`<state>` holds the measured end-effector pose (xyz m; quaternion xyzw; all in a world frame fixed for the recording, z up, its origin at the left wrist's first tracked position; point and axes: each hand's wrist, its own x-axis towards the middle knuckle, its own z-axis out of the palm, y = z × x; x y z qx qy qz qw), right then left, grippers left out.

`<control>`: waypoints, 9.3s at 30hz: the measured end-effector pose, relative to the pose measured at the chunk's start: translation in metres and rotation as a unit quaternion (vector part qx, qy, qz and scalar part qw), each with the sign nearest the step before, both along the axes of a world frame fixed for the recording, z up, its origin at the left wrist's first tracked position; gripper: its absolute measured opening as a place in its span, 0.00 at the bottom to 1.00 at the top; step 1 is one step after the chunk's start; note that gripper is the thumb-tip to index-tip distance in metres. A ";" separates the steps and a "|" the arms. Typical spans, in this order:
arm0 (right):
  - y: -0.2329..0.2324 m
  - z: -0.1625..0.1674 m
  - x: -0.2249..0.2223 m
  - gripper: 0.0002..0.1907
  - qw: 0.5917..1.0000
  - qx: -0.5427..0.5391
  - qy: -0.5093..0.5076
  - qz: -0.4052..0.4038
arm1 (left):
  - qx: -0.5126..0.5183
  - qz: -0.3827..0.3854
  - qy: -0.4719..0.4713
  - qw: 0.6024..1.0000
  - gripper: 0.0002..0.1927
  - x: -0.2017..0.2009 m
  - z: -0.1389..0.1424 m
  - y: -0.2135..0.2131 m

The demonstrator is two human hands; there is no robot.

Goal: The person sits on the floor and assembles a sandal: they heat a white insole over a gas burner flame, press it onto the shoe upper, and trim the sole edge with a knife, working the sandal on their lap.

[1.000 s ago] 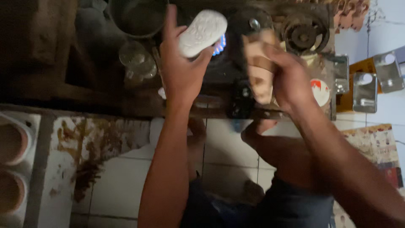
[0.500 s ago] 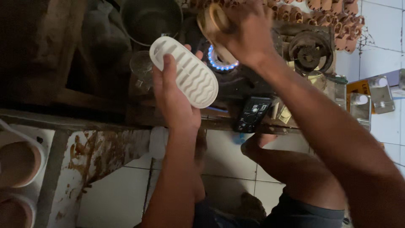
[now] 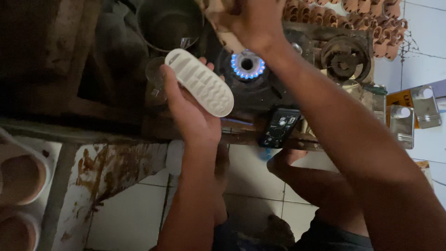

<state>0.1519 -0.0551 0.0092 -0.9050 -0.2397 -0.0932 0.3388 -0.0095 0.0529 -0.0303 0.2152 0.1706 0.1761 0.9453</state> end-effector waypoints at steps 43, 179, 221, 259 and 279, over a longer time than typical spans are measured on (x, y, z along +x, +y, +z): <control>-0.213 0.017 -0.501 0.41 0.773 0.546 0.290 -0.142 | 0.059 -0.295 -0.088 0.950 0.32 -0.311 0.037 -0.154; -0.326 -0.019 -0.599 0.28 0.756 0.527 0.389 -0.005 | -0.004 -0.632 -0.014 0.775 0.48 -0.417 0.015 -0.143; -0.240 -0.011 -0.619 0.38 0.897 0.189 0.378 -0.132 | 0.289 -0.458 0.091 0.836 0.21 -0.484 -0.026 -0.141; -0.236 0.044 -0.437 0.21 0.992 0.118 0.009 -0.048 | 0.647 -0.233 -0.217 0.693 0.23 -0.241 0.058 -0.148; -0.233 -0.027 -0.553 0.35 0.743 0.457 0.480 -0.095 | 0.266 -0.346 -0.027 0.899 0.53 -0.329 0.043 -0.150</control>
